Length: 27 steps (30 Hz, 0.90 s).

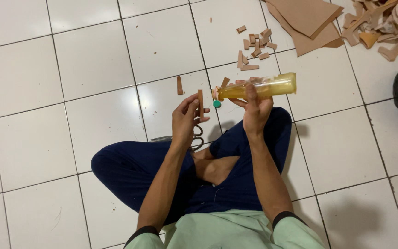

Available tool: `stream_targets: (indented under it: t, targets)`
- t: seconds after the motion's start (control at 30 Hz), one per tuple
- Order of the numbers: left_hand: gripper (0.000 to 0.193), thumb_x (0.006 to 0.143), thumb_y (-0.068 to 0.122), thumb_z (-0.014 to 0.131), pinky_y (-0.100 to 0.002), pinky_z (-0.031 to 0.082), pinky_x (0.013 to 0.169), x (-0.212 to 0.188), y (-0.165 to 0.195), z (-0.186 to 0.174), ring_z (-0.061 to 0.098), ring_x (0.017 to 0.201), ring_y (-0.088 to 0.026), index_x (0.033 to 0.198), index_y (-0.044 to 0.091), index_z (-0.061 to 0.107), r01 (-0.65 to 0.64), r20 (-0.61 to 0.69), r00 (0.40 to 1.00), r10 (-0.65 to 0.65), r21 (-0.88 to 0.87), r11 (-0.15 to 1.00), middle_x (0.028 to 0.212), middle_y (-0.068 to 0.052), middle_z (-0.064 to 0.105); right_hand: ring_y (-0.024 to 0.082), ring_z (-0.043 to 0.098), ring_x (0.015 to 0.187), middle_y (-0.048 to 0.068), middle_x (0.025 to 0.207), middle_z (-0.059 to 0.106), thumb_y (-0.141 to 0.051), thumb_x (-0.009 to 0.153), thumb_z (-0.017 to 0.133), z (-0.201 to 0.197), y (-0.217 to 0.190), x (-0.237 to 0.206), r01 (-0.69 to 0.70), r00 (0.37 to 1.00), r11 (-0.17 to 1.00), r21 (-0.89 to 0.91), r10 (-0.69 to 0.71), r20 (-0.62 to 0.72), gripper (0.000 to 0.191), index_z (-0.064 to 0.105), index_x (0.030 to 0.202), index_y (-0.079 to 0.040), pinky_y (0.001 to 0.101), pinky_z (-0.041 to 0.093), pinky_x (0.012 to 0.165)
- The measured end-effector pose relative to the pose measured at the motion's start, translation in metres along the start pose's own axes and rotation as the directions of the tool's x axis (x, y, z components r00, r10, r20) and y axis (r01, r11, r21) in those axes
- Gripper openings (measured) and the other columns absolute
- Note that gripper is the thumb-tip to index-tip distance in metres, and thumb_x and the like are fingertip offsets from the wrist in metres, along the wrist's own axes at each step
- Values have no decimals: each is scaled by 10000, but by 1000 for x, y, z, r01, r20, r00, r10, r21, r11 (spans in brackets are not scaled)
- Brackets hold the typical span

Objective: The person sits on a tiled floor and applies glue from a plastic bottle to small rectangular cardboard pieces, then attaches them to star-shaped cardboard cutouts. The person repeats this process for multiple star-shaped pieces, arranging the glued pieces in rows on the floor.

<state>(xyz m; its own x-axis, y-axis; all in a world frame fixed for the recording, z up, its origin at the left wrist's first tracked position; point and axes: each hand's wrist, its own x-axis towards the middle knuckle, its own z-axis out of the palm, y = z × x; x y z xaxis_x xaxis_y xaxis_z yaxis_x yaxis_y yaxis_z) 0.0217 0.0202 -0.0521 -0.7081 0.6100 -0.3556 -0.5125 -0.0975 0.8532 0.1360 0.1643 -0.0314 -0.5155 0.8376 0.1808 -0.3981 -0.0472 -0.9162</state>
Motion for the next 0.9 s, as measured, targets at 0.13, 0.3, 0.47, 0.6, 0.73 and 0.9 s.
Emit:
stream_targets:
  t: [0.13, 0.3, 0.47, 0.6, 0.73, 0.9]
  targets:
    - [390, 973, 76, 588, -309, 580, 952, 1, -5, -3, 742, 1061, -192, 1339, -53, 552, -32, 70, 997, 43, -145, 989, 1165, -170, 676, 397, 727, 1093, 281, 1202, 653, -358, 1040, 599, -11, -7, 3, -85, 996, 983, 162, 83, 20, 533, 453, 1347, 53, 535, 677, 887]
    - [252, 975, 72, 692, -323, 604, 953, -13, -9, -3, 726, 1053, -205, 1192, -47, 647, -329, -114, 921, 372, 281, 902, 1104, -150, 715, 406, 694, 1185, 268, 1257, 648, -344, 1044, 614, -17, -14, -12, -155, 987, 941, 302, 136, 82, 488, 467, 1355, 2, 566, 639, 960]
    - [127, 923, 36, 772, -338, 610, 921, -27, -1, -1, 724, 1099, -243, 1030, 36, 703, -649, 89, 563, 821, 663, 373, 1147, -120, 702, 425, 694, 1185, 276, 1276, 660, -320, 1056, 617, -13, -15, -25, -152, 988, 931, 331, 140, 60, 448, 495, 1317, 24, 572, 639, 950]
    - [156, 852, 28, 802, -372, 602, 853, -36, 7, 5, 701, 1018, -309, 970, 66, 707, -637, 251, 361, 898, 770, 41, 1078, -103, 691, 420, 701, 1147, 277, 1222, 662, -313, 1051, 611, -10, -23, -28, -117, 993, 939, 322, 106, 53, 464, 459, 1356, 1, 557, 648, 934]
    - [150, 936, 70, 793, -304, 632, 763, -38, 10, 15, 778, 883, -208, 1062, 13, 733, -552, -7, 729, 684, 585, 594, 1001, -78, 773, 372, 682, 1218, 289, 1224, 654, -274, 1067, 623, -4, -34, -33, -3, 1000, 979, 206, 2, 8, 478, 431, 1366, 45, 559, 668, 942]
    - [335, 951, 97, 717, -294, 651, 875, -35, 12, 20, 783, 956, -203, 1250, -51, 674, -341, -90, 927, 365, 202, 918, 1010, -142, 767, 392, 726, 1127, 298, 1185, 682, -232, 1029, 677, 8, -40, -39, 135, 991, 991, 25, -136, 21, 481, 441, 1321, 68, 492, 678, 923]
